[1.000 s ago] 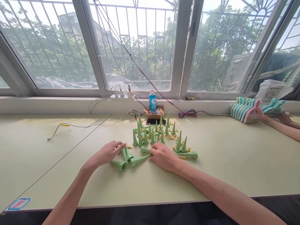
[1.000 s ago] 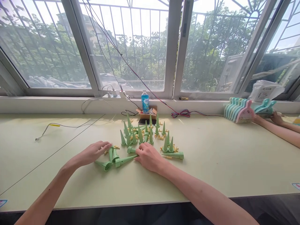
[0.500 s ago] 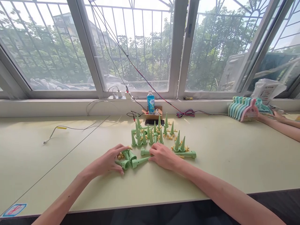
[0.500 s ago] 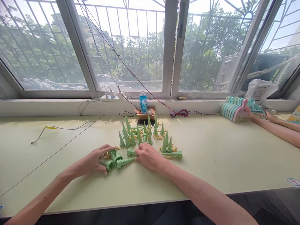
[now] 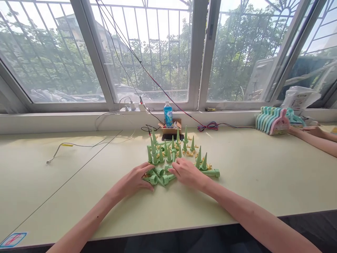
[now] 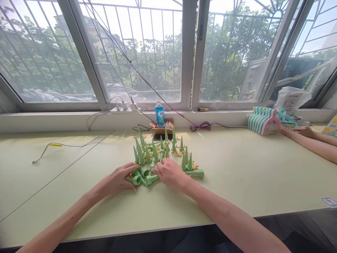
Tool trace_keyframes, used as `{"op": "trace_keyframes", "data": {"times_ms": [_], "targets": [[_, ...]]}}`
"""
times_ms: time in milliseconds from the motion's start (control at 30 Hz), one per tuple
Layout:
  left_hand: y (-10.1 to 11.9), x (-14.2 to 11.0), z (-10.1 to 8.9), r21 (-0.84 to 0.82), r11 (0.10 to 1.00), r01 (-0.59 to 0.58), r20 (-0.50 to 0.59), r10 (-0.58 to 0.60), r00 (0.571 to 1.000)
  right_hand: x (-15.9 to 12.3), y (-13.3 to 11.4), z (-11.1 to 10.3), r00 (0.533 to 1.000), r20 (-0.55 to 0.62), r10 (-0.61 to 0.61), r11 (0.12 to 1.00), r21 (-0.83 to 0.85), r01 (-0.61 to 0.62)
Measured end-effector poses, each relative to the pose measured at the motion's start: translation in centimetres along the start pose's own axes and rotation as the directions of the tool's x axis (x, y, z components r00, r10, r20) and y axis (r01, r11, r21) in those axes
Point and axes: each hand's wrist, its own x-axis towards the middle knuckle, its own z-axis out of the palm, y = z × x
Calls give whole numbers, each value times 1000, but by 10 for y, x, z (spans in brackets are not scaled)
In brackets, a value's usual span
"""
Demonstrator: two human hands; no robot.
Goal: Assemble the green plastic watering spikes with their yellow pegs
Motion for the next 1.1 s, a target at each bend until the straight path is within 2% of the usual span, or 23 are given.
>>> {"op": "trace_keyframes", "data": {"times_ms": [200, 333, 433, 567, 667, 767, 867, 1100], "targets": [[4, 1, -2, 282, 956, -82, -98, 113, 989, -1, 4, 4, 996, -51, 72, 992, 108, -66], [5, 6, -11, 404, 902, -153, -176, 241, 954, 0, 7, 8, 994, -97, 56, 982, 183, -38], [16, 19, -15, 440, 876, -196, -225, 319, 921, 2, 8, 9, 988, -145, 47, 971, 239, -11], [39, 43, -3, 434, 875, -215, -306, 367, 878, 4, 8, 11, 960, -273, 66, 951, 309, 23], [51, 54, 13, 405, 888, -219, -356, 374, 856, 4, 9, 11, 906, -416, 79, 931, 355, 82], [54, 54, 25, 343, 917, -203, -373, 331, 867, 3, 10, 11, 841, -531, 100, 920, 371, 125], [50, 48, 30, 296, 934, -201, -370, 306, 877, 2, 8, 10, 803, -587, 105, 915, 373, 153], [45, 46, 35, 122, 973, -198, -335, 228, 914, 0, 2, 12, 784, -619, 44, 896, 371, 242]]}}
